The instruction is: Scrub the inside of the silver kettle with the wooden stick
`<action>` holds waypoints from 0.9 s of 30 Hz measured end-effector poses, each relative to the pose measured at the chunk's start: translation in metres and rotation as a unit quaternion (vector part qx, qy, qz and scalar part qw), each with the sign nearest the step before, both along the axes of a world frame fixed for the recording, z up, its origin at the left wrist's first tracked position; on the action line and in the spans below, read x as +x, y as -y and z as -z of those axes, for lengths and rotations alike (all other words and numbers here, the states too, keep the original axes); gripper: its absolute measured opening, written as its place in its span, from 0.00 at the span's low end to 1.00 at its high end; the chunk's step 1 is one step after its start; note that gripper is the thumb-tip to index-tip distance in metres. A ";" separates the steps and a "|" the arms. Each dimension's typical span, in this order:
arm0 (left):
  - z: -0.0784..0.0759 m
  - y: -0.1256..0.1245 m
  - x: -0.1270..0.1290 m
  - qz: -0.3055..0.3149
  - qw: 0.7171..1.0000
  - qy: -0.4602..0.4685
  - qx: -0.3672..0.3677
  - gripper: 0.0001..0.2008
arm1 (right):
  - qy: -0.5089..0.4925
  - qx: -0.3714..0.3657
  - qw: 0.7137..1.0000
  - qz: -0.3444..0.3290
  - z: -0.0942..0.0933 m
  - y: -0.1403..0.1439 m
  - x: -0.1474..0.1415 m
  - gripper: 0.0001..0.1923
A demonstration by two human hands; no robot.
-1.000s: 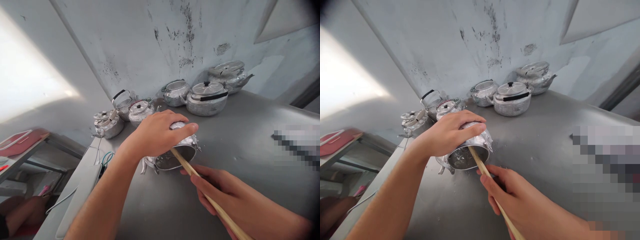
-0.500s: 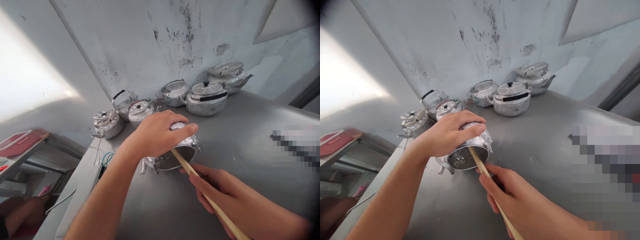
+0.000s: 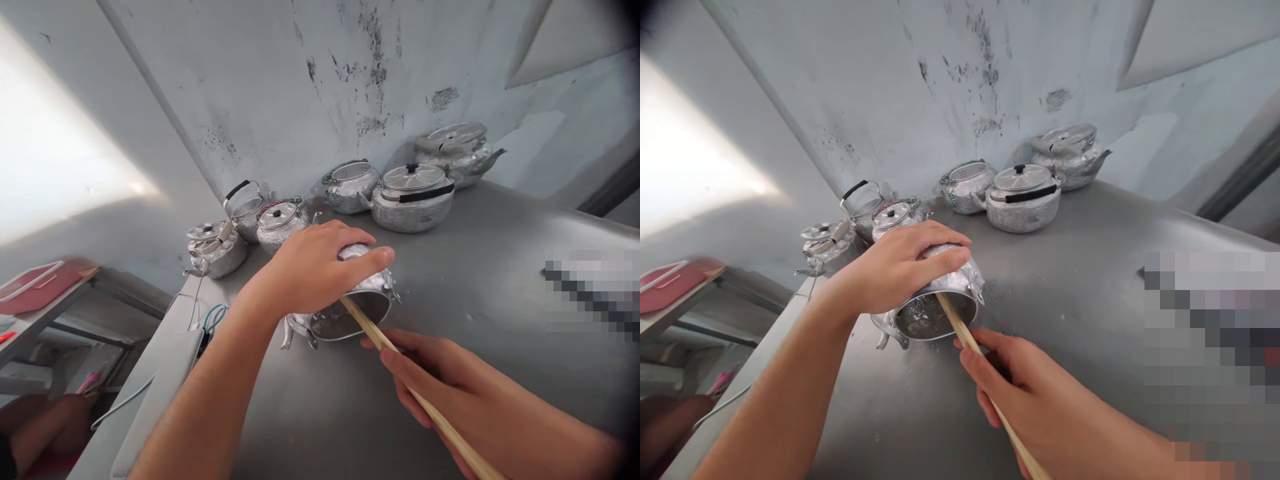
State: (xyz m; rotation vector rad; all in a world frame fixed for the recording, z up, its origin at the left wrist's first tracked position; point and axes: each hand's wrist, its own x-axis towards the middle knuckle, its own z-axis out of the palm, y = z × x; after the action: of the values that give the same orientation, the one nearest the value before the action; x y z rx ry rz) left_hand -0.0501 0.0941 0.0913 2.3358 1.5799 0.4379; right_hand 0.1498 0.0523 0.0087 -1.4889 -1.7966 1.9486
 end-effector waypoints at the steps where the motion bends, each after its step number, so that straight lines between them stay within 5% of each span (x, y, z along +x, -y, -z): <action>1: 0.000 0.000 0.000 0.001 1.000 -0.001 0.001 0.23 | -0.003 -0.002 1.000 0.001 0.001 0.001 0.000 0.19; 19: 0.000 -0.008 -0.023 -0.004 0.992 0.114 -0.052 0.23 | -0.062 0.047 0.997 0.025 0.013 0.003 0.009 0.25; 27: -0.003 -0.006 -0.019 0.003 0.995 0.093 -0.046 0.23 | -0.060 0.028 0.997 0.029 0.012 0.000 0.004 0.24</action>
State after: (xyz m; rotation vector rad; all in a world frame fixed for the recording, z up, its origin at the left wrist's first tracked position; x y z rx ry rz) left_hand -0.0692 0.0999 0.0939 2.1630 1.4729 0.5523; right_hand 0.1541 0.0525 -0.0037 -1.3598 -1.7235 1.9013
